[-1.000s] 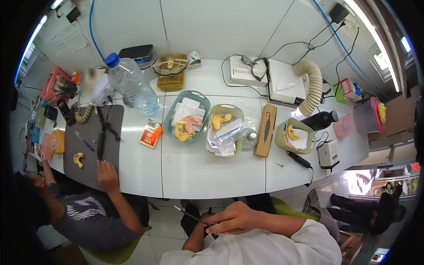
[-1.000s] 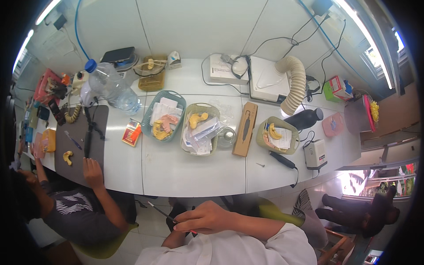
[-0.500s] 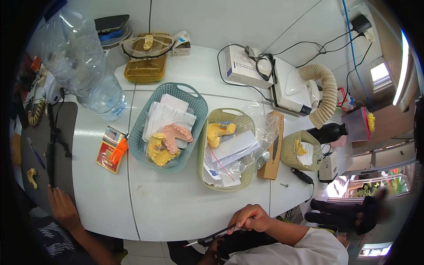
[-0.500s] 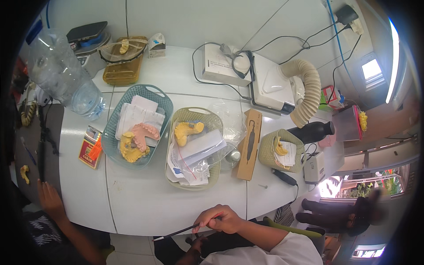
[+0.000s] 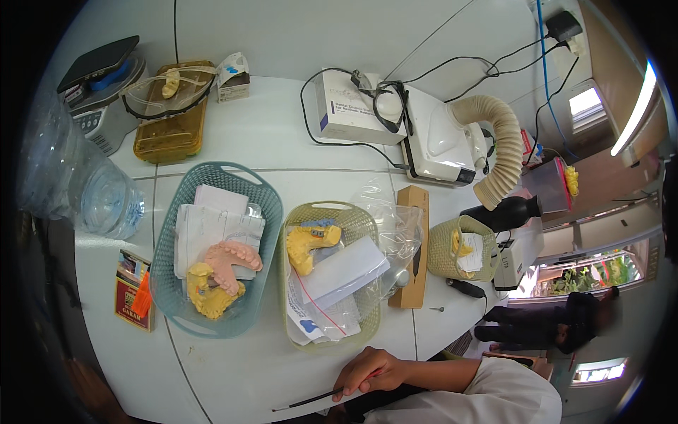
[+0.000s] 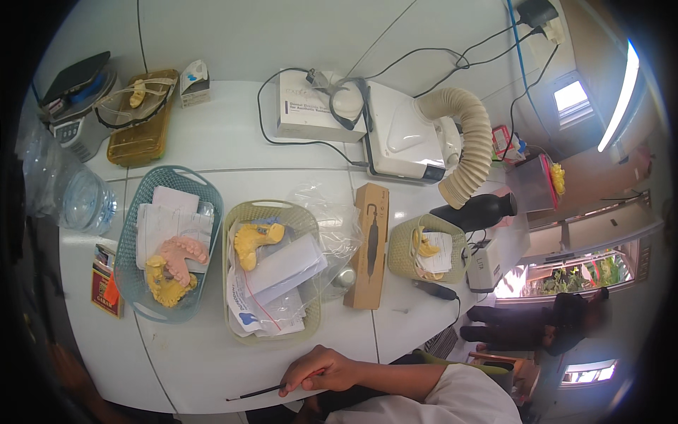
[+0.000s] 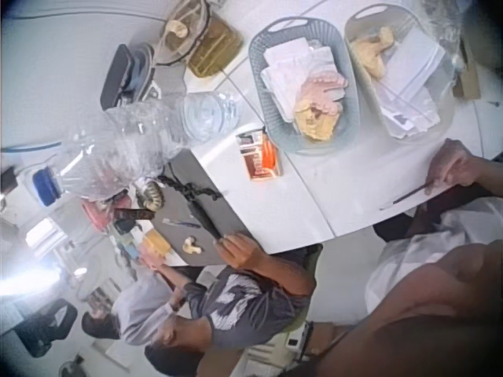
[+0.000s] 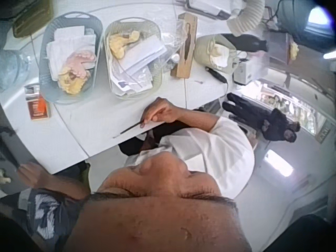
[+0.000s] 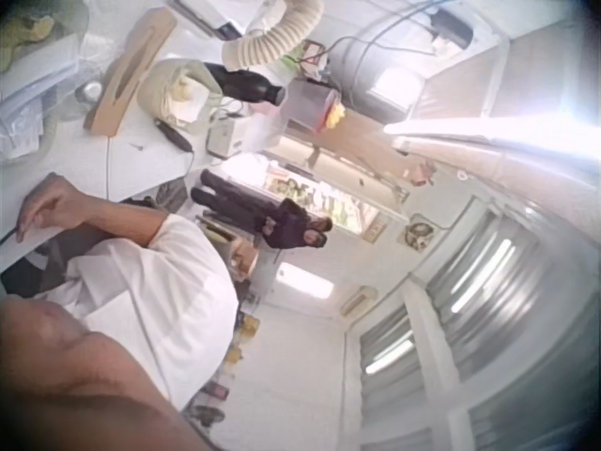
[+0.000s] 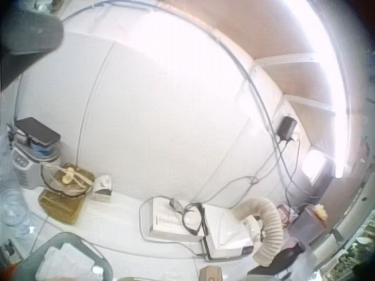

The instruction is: The person uses a fine brush to apply red paint to a small yellow dental mold. They dip the brush into a small container of paint and carefully color specific areas of the mold while holding it in their left hand. The task involves precise hand movements to apply the paint to the object's surface.

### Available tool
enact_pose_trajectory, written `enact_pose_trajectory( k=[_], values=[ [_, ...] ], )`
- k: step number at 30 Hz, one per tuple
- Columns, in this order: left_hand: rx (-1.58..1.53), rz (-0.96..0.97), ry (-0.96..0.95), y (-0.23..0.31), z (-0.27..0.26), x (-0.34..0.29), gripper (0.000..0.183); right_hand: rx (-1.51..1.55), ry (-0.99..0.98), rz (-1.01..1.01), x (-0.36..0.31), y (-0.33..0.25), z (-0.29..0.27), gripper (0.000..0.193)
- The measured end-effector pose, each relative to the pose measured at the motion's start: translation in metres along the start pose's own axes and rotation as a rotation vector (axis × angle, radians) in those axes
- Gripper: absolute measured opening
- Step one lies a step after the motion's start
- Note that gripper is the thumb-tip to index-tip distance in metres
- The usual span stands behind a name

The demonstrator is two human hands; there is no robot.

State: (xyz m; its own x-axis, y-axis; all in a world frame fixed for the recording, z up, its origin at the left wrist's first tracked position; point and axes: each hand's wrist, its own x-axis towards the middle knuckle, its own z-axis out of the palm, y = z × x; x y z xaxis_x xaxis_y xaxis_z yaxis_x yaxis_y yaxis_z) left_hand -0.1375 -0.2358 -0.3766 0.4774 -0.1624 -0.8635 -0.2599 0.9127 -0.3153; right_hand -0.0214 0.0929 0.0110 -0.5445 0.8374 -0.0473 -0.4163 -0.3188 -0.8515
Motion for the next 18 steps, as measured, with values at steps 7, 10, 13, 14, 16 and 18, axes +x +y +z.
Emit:
enact_pose_trajectory(
  k=[7, 10, 13, 14, 16, 18],
  values=[
    [0.122, 0.165, -0.004, 0.050, 0.038, -0.037, 0.062, -0.108, 0.047, -0.035, -0.004, 0.008, 0.003, 0.037],
    [0.188, 0.257, 0.013, 0.067, 0.044, -0.063, 0.062, -0.064, 0.046, -0.060, -0.007, 0.014, 0.004, 0.036],
    [0.247, 0.346, 0.026, 0.078, 0.056, -0.088, 0.061, -0.012, 0.028, -0.066, -0.011, 0.018, 0.003, 0.039],
    [0.263, 0.377, 0.024, 0.078, 0.062, -0.093, 0.061, 0.012, 0.034, -0.080, -0.011, 0.020, 0.003, 0.039],
    [0.293, 0.434, 0.008, 0.082, 0.076, -0.099, 0.061, 0.173, 0.042, 0.077, -0.019, 0.019, -0.005, 0.040],
    [0.333, 0.483, -0.006, 0.085, 0.085, -0.109, 0.061, 0.212, 0.081, 0.014, -0.026, 0.026, -0.002, 0.040]
  ],
)
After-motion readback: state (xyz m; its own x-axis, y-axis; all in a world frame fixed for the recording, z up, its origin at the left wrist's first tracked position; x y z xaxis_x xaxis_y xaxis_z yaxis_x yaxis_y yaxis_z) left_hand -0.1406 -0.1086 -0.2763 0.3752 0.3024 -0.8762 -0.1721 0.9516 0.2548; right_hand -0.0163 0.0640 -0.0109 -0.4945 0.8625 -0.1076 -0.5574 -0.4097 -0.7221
